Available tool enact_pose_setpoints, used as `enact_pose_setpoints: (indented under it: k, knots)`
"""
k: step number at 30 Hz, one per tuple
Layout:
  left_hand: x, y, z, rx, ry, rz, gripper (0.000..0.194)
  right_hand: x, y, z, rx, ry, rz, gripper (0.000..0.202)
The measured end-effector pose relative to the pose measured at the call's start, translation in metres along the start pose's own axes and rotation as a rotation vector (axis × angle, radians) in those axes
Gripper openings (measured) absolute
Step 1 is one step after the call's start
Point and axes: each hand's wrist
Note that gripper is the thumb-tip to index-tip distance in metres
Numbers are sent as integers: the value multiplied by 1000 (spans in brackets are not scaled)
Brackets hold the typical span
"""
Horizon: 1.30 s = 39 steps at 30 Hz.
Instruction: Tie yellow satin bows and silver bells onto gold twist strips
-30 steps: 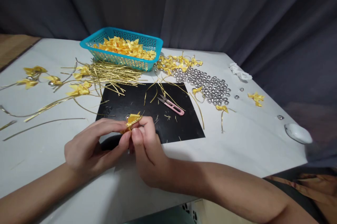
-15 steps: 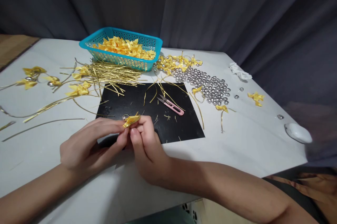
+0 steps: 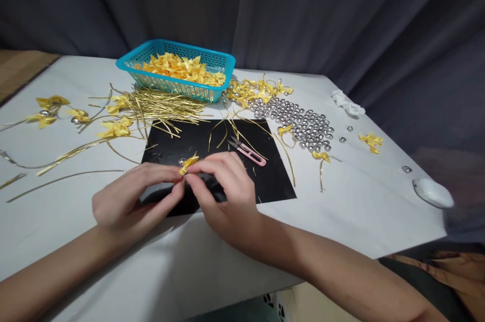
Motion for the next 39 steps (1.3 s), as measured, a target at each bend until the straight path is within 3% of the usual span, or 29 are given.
enact_pose_setpoints:
  k: [13,20,34,39]
  knots:
    - [7,-6,-2,19,-55,-128,17,-2,4,-1,-44,-138,-39,10]
    - [8,-8,-8,43,-69,-95,9,-4,0,4,-21,13,62,12]
    - [7,-7,-6,35,-64,-69,9,-8,14,2,-54,-235,26,10]
    - [8,-9,-6,48,-76,-33,9,-9,14,4,-81,-268,3,9]
Point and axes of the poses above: each hand's wrist, its own x-axis away from the middle knuckle, its own z-axis out of the back of the hand, y = z × x, and after that the axes turned 4 degrees about z, right-handed
